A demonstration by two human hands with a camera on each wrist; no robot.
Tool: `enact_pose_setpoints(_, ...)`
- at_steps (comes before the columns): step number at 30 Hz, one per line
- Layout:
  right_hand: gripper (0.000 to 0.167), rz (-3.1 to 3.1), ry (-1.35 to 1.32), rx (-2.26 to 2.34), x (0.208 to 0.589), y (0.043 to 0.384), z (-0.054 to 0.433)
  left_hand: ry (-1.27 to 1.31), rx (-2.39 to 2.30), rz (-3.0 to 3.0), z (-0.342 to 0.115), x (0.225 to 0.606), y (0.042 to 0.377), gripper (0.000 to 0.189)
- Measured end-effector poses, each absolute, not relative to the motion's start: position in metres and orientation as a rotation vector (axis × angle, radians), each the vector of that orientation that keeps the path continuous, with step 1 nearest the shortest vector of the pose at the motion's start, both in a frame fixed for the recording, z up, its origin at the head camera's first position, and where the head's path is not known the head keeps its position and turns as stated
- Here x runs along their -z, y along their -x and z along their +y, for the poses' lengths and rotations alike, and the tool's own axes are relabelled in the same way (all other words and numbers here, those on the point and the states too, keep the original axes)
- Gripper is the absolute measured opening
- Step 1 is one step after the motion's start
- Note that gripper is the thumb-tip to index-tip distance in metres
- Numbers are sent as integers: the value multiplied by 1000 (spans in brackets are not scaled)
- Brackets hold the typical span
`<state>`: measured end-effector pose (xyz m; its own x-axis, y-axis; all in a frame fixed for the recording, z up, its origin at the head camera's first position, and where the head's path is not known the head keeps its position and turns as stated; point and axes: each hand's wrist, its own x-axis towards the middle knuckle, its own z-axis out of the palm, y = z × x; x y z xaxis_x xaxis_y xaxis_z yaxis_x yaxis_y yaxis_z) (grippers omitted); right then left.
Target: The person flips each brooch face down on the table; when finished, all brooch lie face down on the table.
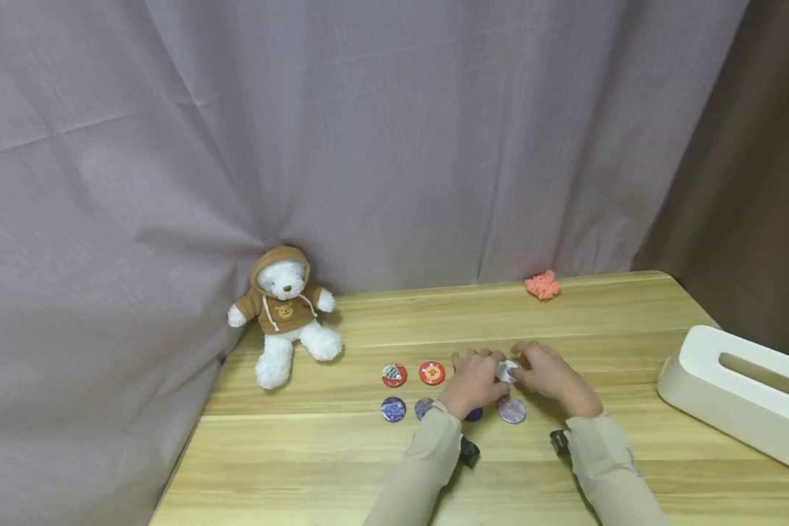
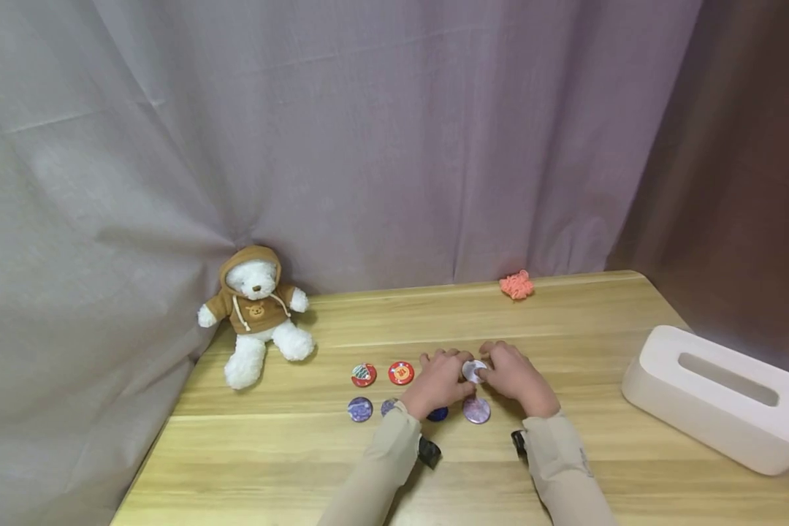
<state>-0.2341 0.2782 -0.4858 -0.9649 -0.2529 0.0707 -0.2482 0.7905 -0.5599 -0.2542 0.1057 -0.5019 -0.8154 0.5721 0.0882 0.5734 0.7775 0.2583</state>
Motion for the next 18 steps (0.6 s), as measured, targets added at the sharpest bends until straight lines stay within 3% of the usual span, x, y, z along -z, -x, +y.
enact_pose_setpoints(18,35,3027,504,1027,466,238,259,901,836,-2806,66,486,260,69)
